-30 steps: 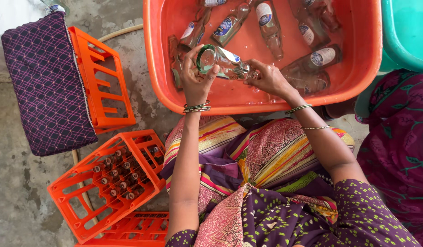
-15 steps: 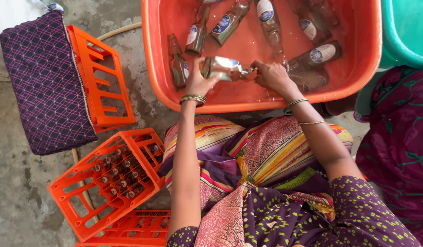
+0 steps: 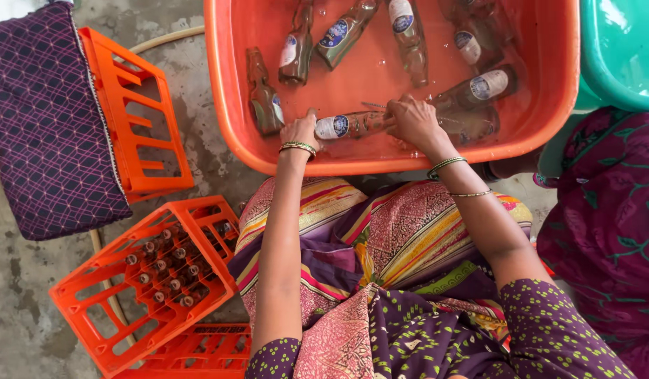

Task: The person sits on the floor and washes glass bottles in a red tub filled with water. They use a long-handled brush to scrub the inside of each bottle, rinse it, and place it into an orange crate.

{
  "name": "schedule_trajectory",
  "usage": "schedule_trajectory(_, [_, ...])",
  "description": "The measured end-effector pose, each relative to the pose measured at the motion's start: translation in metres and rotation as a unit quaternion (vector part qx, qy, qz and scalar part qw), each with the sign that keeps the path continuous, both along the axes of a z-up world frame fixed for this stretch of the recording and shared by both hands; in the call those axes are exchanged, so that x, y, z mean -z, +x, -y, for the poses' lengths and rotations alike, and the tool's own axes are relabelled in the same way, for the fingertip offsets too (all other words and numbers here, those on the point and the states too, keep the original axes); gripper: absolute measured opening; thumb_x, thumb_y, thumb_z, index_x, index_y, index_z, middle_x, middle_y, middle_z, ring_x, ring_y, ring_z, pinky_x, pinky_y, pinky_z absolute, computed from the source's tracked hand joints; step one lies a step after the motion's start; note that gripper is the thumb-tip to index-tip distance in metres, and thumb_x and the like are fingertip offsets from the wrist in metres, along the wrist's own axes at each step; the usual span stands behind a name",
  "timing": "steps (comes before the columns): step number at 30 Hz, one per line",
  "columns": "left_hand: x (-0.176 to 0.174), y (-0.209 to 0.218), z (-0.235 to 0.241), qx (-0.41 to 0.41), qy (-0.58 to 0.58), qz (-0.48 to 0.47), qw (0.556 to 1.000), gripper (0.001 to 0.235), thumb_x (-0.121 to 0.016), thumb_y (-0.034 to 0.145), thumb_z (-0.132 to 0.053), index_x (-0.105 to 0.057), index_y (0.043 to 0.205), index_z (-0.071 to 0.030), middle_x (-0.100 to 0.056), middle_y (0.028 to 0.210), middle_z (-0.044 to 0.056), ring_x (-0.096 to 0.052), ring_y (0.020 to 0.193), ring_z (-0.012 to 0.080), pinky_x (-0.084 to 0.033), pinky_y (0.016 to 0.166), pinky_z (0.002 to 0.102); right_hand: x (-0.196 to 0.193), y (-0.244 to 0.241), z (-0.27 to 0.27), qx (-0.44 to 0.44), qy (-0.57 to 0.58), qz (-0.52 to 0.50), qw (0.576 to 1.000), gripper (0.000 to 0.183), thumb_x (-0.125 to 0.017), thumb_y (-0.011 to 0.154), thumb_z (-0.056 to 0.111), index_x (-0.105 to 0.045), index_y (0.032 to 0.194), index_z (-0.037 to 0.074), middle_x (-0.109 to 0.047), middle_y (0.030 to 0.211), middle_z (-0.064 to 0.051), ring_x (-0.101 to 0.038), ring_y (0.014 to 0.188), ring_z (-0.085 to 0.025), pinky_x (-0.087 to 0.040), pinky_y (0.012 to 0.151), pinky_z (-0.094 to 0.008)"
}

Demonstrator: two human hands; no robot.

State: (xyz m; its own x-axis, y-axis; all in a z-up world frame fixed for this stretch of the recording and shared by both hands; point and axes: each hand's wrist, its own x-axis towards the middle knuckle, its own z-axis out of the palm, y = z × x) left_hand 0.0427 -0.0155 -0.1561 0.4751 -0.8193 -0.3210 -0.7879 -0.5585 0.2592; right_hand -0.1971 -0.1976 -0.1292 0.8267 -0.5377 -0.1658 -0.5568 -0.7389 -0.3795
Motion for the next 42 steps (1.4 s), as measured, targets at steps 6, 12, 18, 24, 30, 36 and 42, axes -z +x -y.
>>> schedule_trajectory(6, [-0.027, -0.006, 0.0, -0.008, 0.027, -0.02, 0.999, 0.085, -0.099, 0.059, -0.032, -0.054, 0.129, -0.014, -0.071, 0.113, 0.018, -0.068, 0.109, 0.0385, -0.055, 0.089, 0.051, 0.008, 0.0, 0.0, -0.008, -0.054, -0.021, 0.998, 0.032, -0.077, 0.079, 0.02, -0.073, 0.11, 0.016, -0.07, 0.109, -0.019, -0.071, 0.092, -0.039, -0.056, 0.077, -0.051])
schedule_trajectory(12, [-0.038, -0.01, 0.002, -0.009, 0.033, -0.035, 0.999, 0.078, -0.098, 0.063, -0.035, -0.057, 0.125, -0.011, -0.071, 0.115, 0.019, -0.068, 0.111, 0.0387, -0.055, 0.09, 0.051, 0.011, -0.003, -0.001, 0.008, -0.056, -0.006, 0.998, 0.027, -0.075, 0.081, 0.024, -0.072, 0.107, 0.016, -0.072, 0.102, -0.015, -0.072, 0.09, -0.036, -0.056, 0.078, -0.051])
schedule_trajectory(18, [-0.028, -0.009, 0.001, -0.013, 0.021, -0.037, 0.999, 0.062, -0.093, 0.07, -0.031, -0.061, 0.119, -0.012, -0.072, 0.113, 0.018, -0.068, 0.109, 0.0392, -0.054, 0.089, 0.052, 0.01, -0.001, -0.002, -0.003, -0.077, -0.027, 0.997, 0.024, -0.074, 0.081, 0.021, -0.07, 0.105, 0.016, -0.073, 0.102, -0.014, -0.072, 0.09, -0.035, -0.055, 0.077, -0.051])
schedule_trajectory(24, [0.002, -0.003, -0.001, -0.012, 0.02, -0.032, 0.999, 0.042, -0.084, 0.081, -0.027, -0.064, 0.113, -0.01, -0.074, 0.105, 0.019, -0.07, 0.106, 0.039, -0.055, 0.089, 0.051, 0.009, -0.002, -0.002, -0.008, -0.076, -0.013, 0.997, 0.027, -0.074, 0.08, 0.018, -0.071, 0.106, 0.017, -0.073, 0.103, -0.013, -0.072, 0.091, -0.035, -0.054, 0.078, -0.052])
schedule_trajectory(30, [0.054, 0.013, 0.006, -0.145, -0.049, 0.128, 0.98, 0.063, -0.075, 0.092, -0.014, -0.051, 0.149, -0.001, -0.073, 0.104, 0.025, -0.071, 0.095, 0.0377, -0.055, 0.079, 0.051, 0.002, -0.006, 0.005, -0.007, -0.042, 0.007, 0.999, 0.031, -0.078, 0.08, 0.023, -0.072, 0.109, 0.012, -0.075, 0.096, -0.015, -0.072, 0.091, -0.036, -0.055, 0.078, -0.049])
schedule_trajectory(36, [0.002, 0.021, -0.014, -0.114, -0.047, 0.262, 0.957, 0.071, -0.078, 0.087, -0.033, -0.052, 0.149, -0.01, -0.065, 0.127, 0.02, -0.066, 0.11, 0.0363, -0.053, 0.087, 0.049, -0.057, 0.012, 0.007, -0.01, 0.056, 0.168, 0.984, 0.038, -0.083, 0.088, 0.04, -0.076, 0.104, 0.006, -0.075, 0.086, -0.016, -0.073, 0.078, -0.032, -0.057, 0.072, -0.044])
schedule_trajectory(42, [-0.081, 0.023, -0.04, -0.091, -0.264, -0.138, 0.95, 0.073, -0.075, 0.094, -0.052, -0.049, 0.151, -0.014, -0.062, 0.134, 0.014, -0.066, 0.118, 0.0306, -0.055, 0.096, 0.043, -0.145, 0.008, -0.012, 0.051, -0.027, 0.341, 0.938, 0.038, -0.088, 0.092, 0.036, -0.074, 0.088, 0.001, -0.074, 0.077, -0.011, -0.071, 0.065, -0.015, -0.054, 0.059, -0.031])
